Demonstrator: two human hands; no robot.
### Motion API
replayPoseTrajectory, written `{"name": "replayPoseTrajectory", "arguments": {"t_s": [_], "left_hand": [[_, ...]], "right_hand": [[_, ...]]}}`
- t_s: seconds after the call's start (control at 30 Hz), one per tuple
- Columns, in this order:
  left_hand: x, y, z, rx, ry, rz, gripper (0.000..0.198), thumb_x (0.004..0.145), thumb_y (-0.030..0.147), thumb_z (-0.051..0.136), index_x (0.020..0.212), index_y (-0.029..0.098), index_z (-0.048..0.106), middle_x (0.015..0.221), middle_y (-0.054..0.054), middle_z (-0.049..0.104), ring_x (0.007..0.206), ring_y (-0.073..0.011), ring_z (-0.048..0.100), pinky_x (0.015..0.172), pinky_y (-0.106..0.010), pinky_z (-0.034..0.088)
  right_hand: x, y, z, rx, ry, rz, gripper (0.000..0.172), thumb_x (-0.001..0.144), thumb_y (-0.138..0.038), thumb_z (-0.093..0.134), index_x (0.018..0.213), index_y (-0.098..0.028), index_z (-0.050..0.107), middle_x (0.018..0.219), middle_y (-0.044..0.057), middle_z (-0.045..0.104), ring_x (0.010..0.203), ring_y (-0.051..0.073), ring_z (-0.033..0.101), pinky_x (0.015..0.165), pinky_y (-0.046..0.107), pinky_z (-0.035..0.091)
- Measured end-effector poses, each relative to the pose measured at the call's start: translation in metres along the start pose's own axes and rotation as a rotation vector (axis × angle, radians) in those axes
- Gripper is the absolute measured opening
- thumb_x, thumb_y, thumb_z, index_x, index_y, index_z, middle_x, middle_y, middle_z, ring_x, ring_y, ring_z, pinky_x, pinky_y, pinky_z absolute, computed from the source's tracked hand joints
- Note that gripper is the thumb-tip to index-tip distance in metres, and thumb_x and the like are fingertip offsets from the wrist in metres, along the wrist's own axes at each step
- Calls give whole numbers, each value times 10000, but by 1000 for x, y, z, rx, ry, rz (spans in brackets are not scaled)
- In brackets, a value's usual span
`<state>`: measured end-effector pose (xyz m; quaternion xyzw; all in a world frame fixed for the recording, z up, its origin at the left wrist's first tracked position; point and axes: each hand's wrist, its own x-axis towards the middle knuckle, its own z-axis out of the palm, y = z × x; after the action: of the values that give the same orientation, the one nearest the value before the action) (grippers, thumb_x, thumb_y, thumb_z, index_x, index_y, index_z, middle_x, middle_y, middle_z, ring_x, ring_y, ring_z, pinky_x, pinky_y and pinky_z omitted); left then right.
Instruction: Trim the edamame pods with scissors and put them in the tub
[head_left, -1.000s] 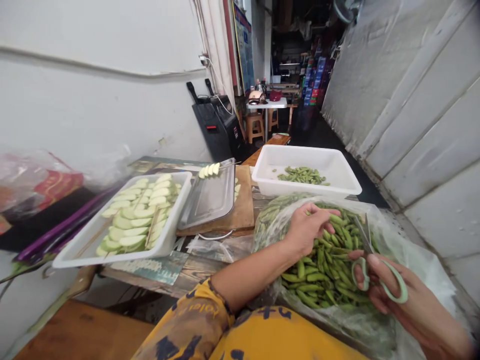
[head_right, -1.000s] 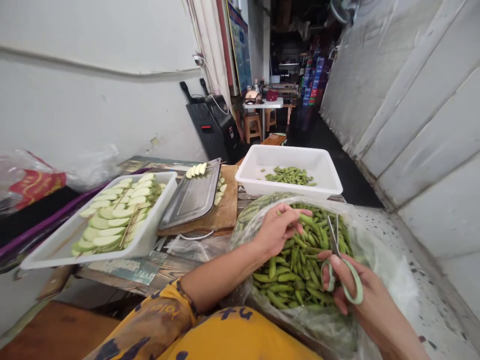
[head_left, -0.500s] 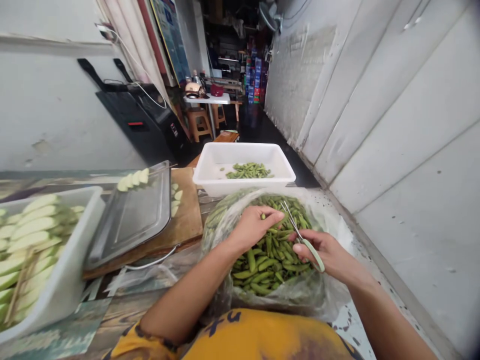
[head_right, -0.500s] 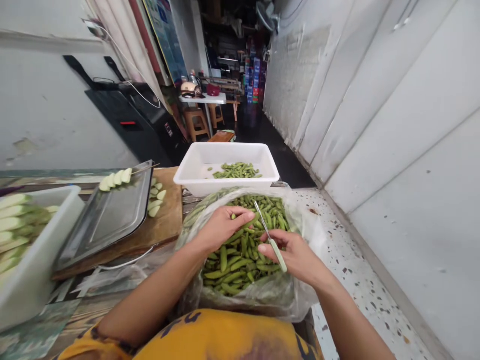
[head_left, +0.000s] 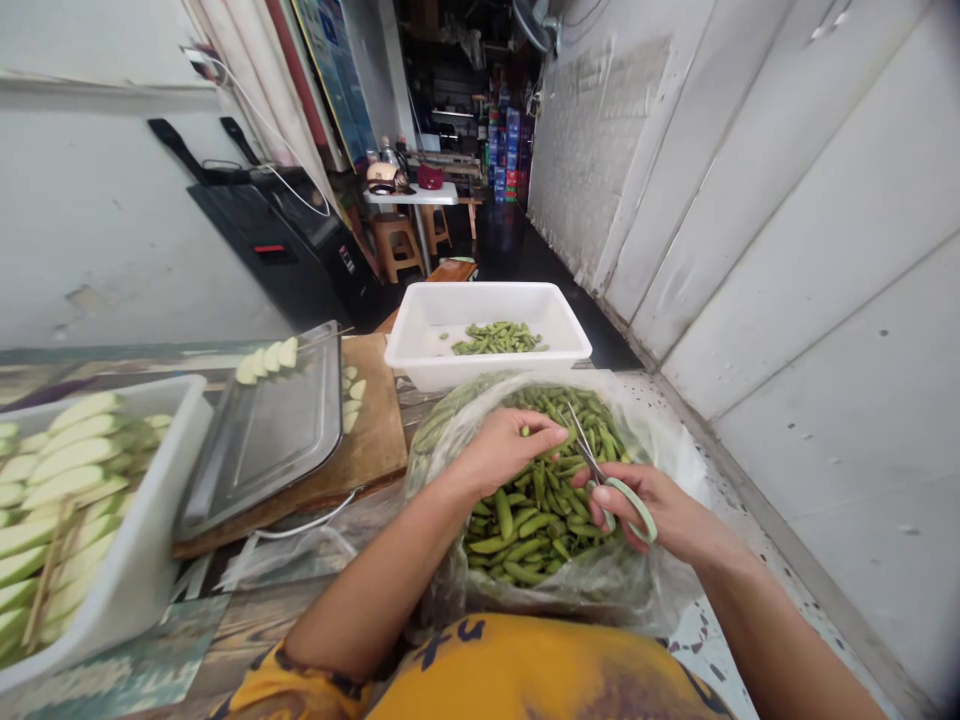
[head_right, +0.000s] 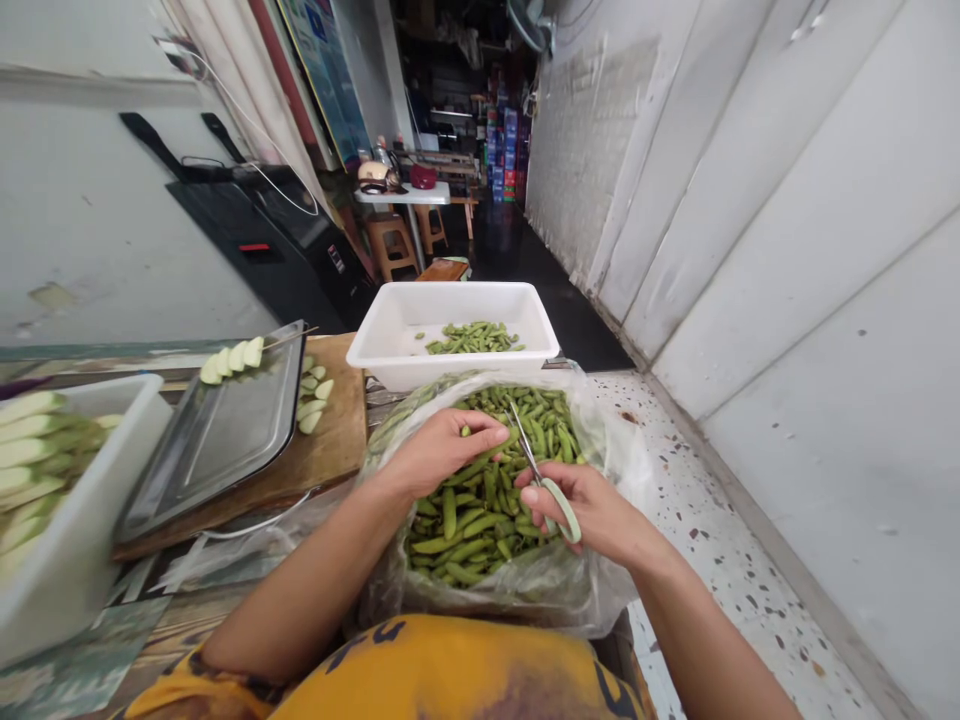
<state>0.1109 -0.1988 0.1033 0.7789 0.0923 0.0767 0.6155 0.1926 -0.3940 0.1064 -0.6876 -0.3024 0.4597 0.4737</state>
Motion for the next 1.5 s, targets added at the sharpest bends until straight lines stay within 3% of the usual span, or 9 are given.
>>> {"name": "replayPoseTrajectory", "arguments": {"t_s": [0.47,0.63,0.77,0.87,0.93,1.03,1.17,1.37,1.5], "left_hand": [[0,-3,3,23,-10,-42,287,772,410,617,748,150,736,676,-21,694,637,-142,550,642,-251,388],[-1,-1,2,16,-39,-50,270,766,398,631,706,151,722,646,-15,674,613,-130,531,613,-243,378],[3,-2,-2,-171,13,-74,261,775,411,627,792,155,675,620,6,615,535,-88,471,520,-207,341],[6,0,-6,-441,75,-97,299,802,409,599,983,172,593,659,3,598,575,-105,538,557,-211,404],[7,1,-9,-504,63,-114,332,810,449,577,998,176,561,722,-17,608,603,-124,568,572,-234,428],[6,-3,-9,-161,104,-7,267,750,431,647,837,186,584,743,-11,598,632,-131,540,607,-242,410],[6,-16,-6,459,118,150,92,659,179,693,614,194,614,663,-30,578,734,-202,549,730,-282,383],[9,-29,-3,647,42,189,157,669,107,668,545,186,613,563,-13,481,618,-179,512,668,-274,387],[10,-26,-6,710,29,309,124,796,245,593,761,190,699,837,-62,628,718,-179,567,711,-273,431]], "right_hand": [[0,2,-2,18,-4,-1,450,785,-574,623,971,-164,608,692,-4,566,501,96,453,386,197,350],[0,2,-2,-53,39,-27,414,778,-562,638,810,-150,618,543,-35,524,434,74,409,415,202,286],[0,1,-1,-41,126,-14,444,742,-586,661,829,-153,617,525,-36,510,436,82,407,411,208,279],[-2,-2,-2,12,181,-15,526,740,-635,628,965,-160,606,645,-16,544,446,80,403,401,220,327],[-5,-2,-2,24,178,-30,551,748,-644,614,994,-151,599,696,-1,548,475,88,427,417,228,368],[-7,2,-3,58,168,-56,529,770,-625,606,995,-147,590,710,11,540,517,104,447,411,226,367],[-8,7,-1,95,148,-79,462,797,-593,599,949,-157,586,713,12,531,546,113,453,401,219,356],[-5,11,2,95,154,-58,457,807,-584,593,977,-160,589,696,-11,527,472,75,403,383,204,348],[-4,12,4,34,168,-18,458,808,-580,595,991,-160,574,684,-22,527,424,54,391,371,192,334]]}}
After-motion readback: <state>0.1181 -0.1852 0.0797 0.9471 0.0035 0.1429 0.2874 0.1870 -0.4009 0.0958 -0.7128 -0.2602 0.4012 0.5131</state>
